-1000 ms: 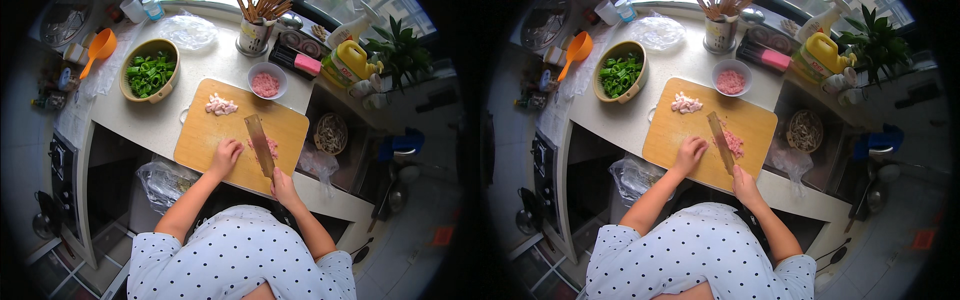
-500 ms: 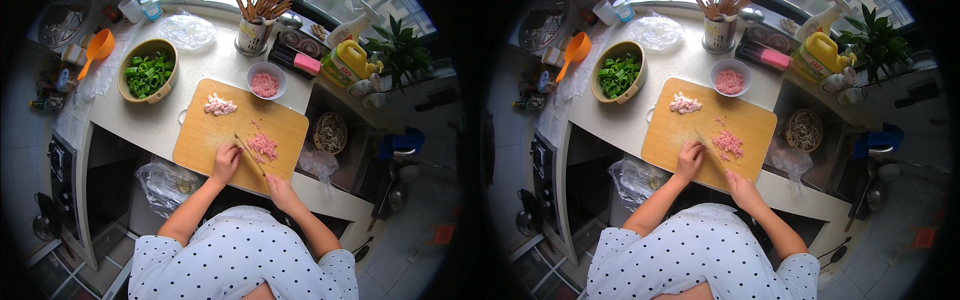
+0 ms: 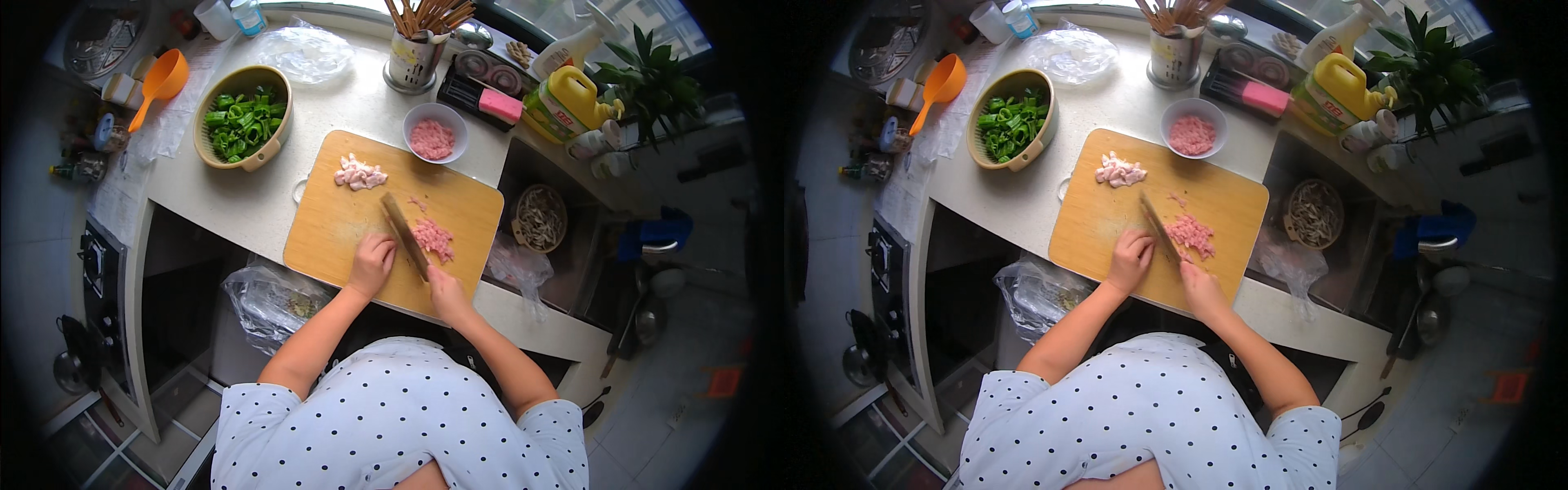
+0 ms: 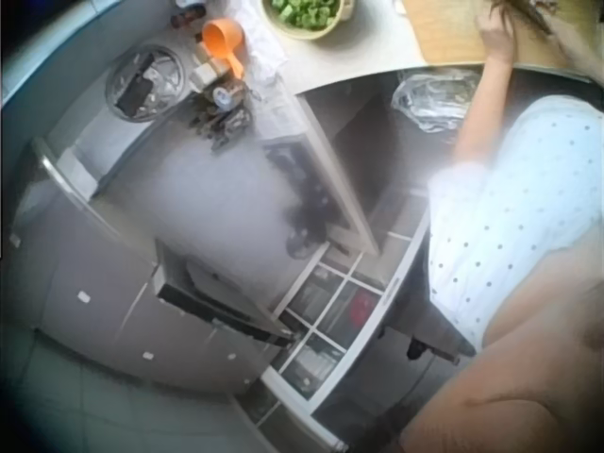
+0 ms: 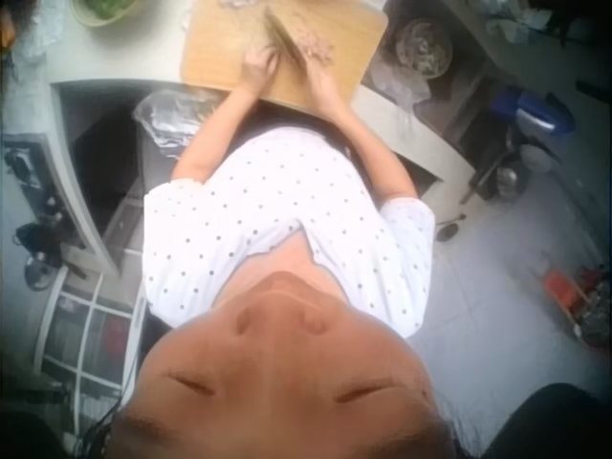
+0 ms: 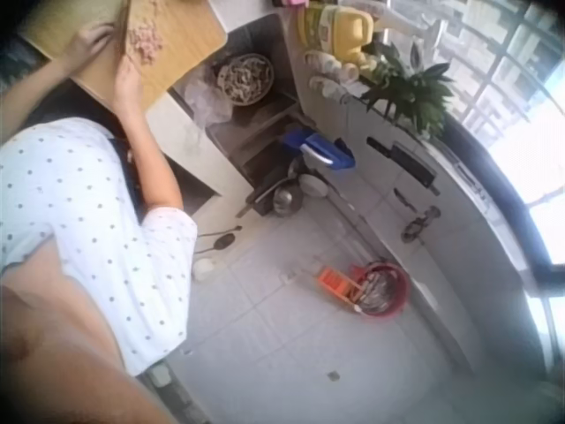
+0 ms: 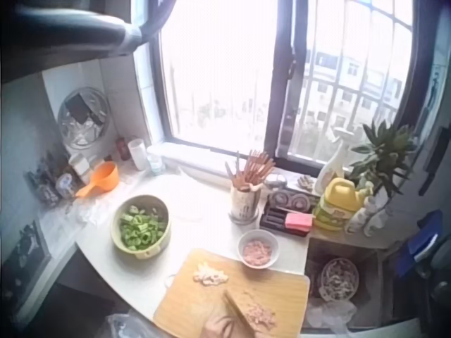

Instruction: The person uses a cleaver to chop pieces of raw meat into smaller bits on a wooden cutting board. The chopped meat is then gathered and transferred into a small white bowl.

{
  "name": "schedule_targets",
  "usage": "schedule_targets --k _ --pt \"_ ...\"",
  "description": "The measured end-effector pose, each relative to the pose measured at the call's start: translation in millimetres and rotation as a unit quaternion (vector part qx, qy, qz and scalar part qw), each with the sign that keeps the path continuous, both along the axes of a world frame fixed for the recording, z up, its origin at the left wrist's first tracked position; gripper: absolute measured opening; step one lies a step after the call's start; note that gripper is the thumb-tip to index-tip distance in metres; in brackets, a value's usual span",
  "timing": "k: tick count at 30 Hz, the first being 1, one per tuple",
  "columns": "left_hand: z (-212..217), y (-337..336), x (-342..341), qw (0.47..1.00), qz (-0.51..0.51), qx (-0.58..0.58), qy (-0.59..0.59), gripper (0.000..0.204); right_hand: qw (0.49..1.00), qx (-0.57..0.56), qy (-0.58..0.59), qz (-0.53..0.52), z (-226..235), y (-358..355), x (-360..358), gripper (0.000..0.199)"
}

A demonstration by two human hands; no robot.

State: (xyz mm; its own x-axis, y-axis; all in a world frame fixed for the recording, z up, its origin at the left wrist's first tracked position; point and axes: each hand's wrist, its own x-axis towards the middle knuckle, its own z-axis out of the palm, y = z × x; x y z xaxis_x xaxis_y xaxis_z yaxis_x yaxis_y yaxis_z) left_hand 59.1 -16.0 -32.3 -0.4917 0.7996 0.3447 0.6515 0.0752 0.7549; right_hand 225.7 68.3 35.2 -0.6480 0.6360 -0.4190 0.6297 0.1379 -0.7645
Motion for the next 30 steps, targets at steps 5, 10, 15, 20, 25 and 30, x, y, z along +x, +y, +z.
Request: schedule_targets --k 5,10,15,20,25,30 --pt "2 -11 -4 0.999 0.011 0.026 -0.041 0.012 0.998 -0.022 -0.051 0.039 40 -2 13 0.045" --pt "-1 -10 -3 1.000 -0.006 0.020 0.020 0.015 0.997 -0.009 -0.056 0.048 40 -13 11 0.044" --pt "-3 -6 -3 1.000 -0.007 -0.004 0.023 0.014 1.000 0.008 -0.008 0.025 29 -9 -34 0.045" --pt "-1 -10 -4 1.000 -0.016 0.019 -0.006 0.012 0.999 -0.004 0.031 -0.033 4 -10 -13 0.044" --pt "1 -21 -4 0.998 0.028 0.030 -0.050 0.014 0.999 -0.036 -0.033 0.012 32 -9 13 0.046" --pt "0 -16 -5 1.000 -0.002 0.010 0.011 0.015 0.999 0.002 -0.027 0.044 34 -20 5 0.046"
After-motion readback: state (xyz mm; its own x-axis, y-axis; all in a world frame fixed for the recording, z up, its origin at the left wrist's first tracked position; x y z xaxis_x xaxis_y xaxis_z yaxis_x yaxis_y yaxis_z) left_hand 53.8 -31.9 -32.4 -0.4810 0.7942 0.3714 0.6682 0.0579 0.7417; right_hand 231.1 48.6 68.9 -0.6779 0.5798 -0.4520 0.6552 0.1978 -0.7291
